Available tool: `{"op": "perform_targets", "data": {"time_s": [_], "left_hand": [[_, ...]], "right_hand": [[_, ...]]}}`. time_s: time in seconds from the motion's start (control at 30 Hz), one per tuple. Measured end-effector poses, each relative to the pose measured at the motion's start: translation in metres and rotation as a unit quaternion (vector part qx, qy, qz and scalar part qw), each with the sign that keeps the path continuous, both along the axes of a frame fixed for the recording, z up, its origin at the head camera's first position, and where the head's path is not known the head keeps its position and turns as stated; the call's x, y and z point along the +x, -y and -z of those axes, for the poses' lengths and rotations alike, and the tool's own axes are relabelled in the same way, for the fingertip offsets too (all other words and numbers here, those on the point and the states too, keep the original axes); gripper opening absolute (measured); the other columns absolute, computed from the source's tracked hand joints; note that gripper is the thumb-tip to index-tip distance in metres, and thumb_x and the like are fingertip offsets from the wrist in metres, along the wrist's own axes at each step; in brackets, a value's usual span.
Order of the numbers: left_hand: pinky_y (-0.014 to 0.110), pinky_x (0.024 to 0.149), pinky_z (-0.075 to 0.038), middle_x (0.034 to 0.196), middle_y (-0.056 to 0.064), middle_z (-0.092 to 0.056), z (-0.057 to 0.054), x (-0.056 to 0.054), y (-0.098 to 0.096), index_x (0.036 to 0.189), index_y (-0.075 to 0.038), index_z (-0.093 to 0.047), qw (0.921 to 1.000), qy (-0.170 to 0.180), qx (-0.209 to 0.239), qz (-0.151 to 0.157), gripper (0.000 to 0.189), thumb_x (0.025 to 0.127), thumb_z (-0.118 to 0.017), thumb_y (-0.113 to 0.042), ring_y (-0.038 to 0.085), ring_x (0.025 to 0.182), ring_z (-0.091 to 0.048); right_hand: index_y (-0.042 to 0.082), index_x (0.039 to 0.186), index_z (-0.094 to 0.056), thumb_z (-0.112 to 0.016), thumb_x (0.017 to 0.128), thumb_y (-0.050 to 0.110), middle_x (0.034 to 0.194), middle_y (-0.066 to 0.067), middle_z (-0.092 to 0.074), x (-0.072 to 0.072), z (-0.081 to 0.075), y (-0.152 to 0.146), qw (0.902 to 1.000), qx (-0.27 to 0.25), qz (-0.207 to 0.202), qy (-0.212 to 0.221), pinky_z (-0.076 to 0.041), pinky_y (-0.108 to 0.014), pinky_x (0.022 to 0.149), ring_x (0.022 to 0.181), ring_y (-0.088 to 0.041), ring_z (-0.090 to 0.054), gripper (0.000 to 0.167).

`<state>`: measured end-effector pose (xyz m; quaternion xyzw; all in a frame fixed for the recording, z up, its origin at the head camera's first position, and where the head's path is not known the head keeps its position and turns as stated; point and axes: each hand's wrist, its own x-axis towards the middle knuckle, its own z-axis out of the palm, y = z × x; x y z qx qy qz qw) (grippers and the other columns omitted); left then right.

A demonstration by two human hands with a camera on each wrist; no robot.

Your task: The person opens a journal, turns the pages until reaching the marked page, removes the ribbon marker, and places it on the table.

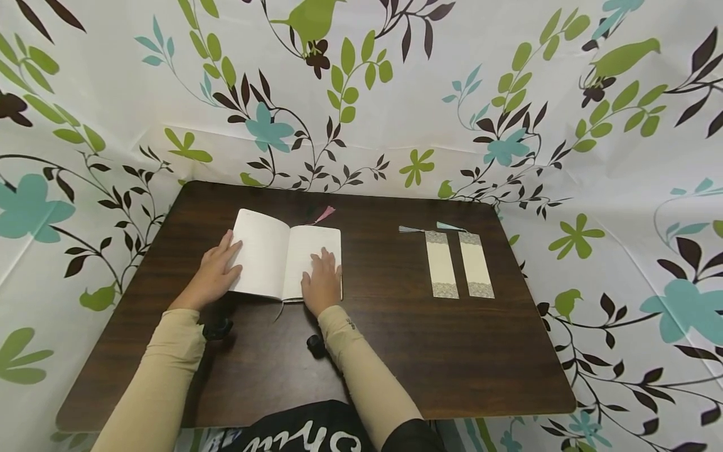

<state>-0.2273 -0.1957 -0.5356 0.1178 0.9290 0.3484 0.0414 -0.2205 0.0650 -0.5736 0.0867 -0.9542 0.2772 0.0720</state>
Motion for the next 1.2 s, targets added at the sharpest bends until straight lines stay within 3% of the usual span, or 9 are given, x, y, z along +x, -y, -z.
{"op": "perform_targets", "data": {"time_s": [0.1, 0.23, 0.43, 0.73, 0.97, 1.2], "left_hand": [[0.071, 0.111, -0.018, 0.169, 0.017, 0.001, 0.001, -0.001, 0.0, 0.158, 0.003, -0.026, 0.9999, -0.008, -0.007, 0.006, 0.06, 0.105, -0.048, -0.013, 0.056, 0.145, -0.013], [0.072, 0.111, -0.018, 0.169, 0.017, -0.001, 0.0, -0.002, 0.0, 0.159, 0.001, -0.025, 0.9999, 0.008, -0.01, 0.003, 0.06, 0.105, -0.047, -0.014, 0.056, 0.145, -0.012], [0.072, 0.111, -0.017, 0.17, 0.016, -0.001, 0.0, -0.003, 0.0, 0.16, 0.001, -0.024, 0.9998, 0.021, -0.001, 0.002, 0.06, 0.106, -0.047, -0.014, 0.056, 0.146, -0.011], [0.071, 0.112, -0.017, 0.169, 0.019, -0.002, 0.0, -0.002, 0.0, 0.159, 0.001, -0.027, 0.9997, 0.022, 0.008, -0.003, 0.059, 0.105, -0.048, -0.012, 0.056, 0.146, -0.011], [0.071, 0.112, -0.017, 0.169, 0.02, -0.001, -0.001, 0.0, 0.0, 0.158, 0.001, -0.027, 0.9997, 0.024, 0.005, -0.006, 0.059, 0.105, -0.048, -0.01, 0.056, 0.146, -0.011], [0.071, 0.112, -0.018, 0.169, 0.019, -0.001, -0.002, 0.001, -0.001, 0.158, 0.001, -0.029, 0.9996, 0.024, 0.008, -0.006, 0.057, 0.105, -0.047, -0.01, 0.055, 0.146, -0.011]], "right_hand": [[0.002, 0.149, -0.045, -0.057, 0.103, 0.034, 0.161, -0.024, -0.03, -0.001, 0.003, -0.005, 0.9969, 0.038, 0.053, 0.045, -0.019, -0.063, 0.118, 0.151, -0.042, -0.023, 0.058], [0.0, 0.157, -0.031, -0.05, 0.103, 0.051, 0.163, -0.027, -0.024, -0.001, 0.008, -0.006, 0.989, 0.089, 0.069, 0.096, -0.01, -0.062, 0.12, 0.152, -0.043, -0.016, 0.077], [0.005, 0.161, -0.023, -0.045, 0.104, 0.055, 0.164, -0.025, -0.024, -0.001, 0.016, -0.002, 0.9804, 0.153, 0.072, 0.101, -0.003, -0.065, 0.119, 0.154, -0.04, -0.013, 0.079], [0.004, 0.16, -0.025, -0.049, 0.105, 0.049, 0.162, -0.027, -0.027, 0.004, 0.007, 0.005, 0.9804, 0.164, 0.061, 0.091, -0.01, -0.066, 0.118, 0.152, -0.041, -0.019, 0.075], [0.003, 0.16, -0.025, -0.05, 0.105, 0.046, 0.162, -0.023, -0.03, 0.002, 0.005, 0.009, 0.9854, 0.134, 0.054, 0.091, -0.008, -0.067, 0.118, 0.153, -0.039, -0.02, 0.074], [0.002, 0.159, -0.026, -0.045, 0.107, 0.04, 0.162, -0.02, -0.033, 0.002, 0.005, 0.014, 0.9948, 0.01, 0.029, 0.097, 0.004, -0.071, 0.114, 0.153, -0.039, -0.018, 0.067]]}}
